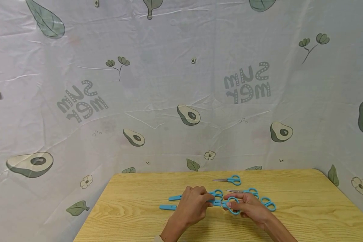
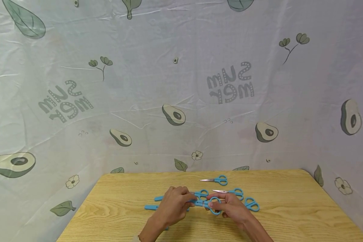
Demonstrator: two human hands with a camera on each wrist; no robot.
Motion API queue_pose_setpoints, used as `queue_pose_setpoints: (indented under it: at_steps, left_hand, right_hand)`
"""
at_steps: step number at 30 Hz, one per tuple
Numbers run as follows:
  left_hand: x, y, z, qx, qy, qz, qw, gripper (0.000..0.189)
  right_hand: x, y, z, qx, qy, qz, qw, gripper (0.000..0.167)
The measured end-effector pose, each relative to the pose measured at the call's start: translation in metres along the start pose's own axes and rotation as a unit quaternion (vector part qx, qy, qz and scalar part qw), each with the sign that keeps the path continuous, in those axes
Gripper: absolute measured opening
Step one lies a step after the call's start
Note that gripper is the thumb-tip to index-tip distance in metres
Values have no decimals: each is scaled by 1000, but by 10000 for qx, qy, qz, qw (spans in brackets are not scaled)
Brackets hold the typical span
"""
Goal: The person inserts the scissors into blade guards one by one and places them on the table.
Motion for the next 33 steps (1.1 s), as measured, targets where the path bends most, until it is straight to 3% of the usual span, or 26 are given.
queue_pose_setpoints:
  at_steps: [6,16,24,33]
  left_hand:
    - [0,1,0,36,-25,32,10000,11]
    - [1,-2,0,-568,-195,-128,9981,16]
    - [1,1,-3,-471,-495,-198,9975,20]
    - [1,2,0,-338,-319,-160,9988,15]
  right_hand:
    - [1,1,2,28,49,109,9999,54]
    - [1,-2,-3,21,-14,68,10000,53]
    - [0,-3,-5,5,-16,111,9999,52]
    - [-1,-6,-2,6,19,160,9999,56]
Point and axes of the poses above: each hand's wrist, its own x-axis towards the middle knuckle, its own z-axis out of the palm, y = z × x, the point moved 1 cm from there along x, towards the middle knuckle, and after that the axes turned 10 degrees about -y, right-handed, at the moved point
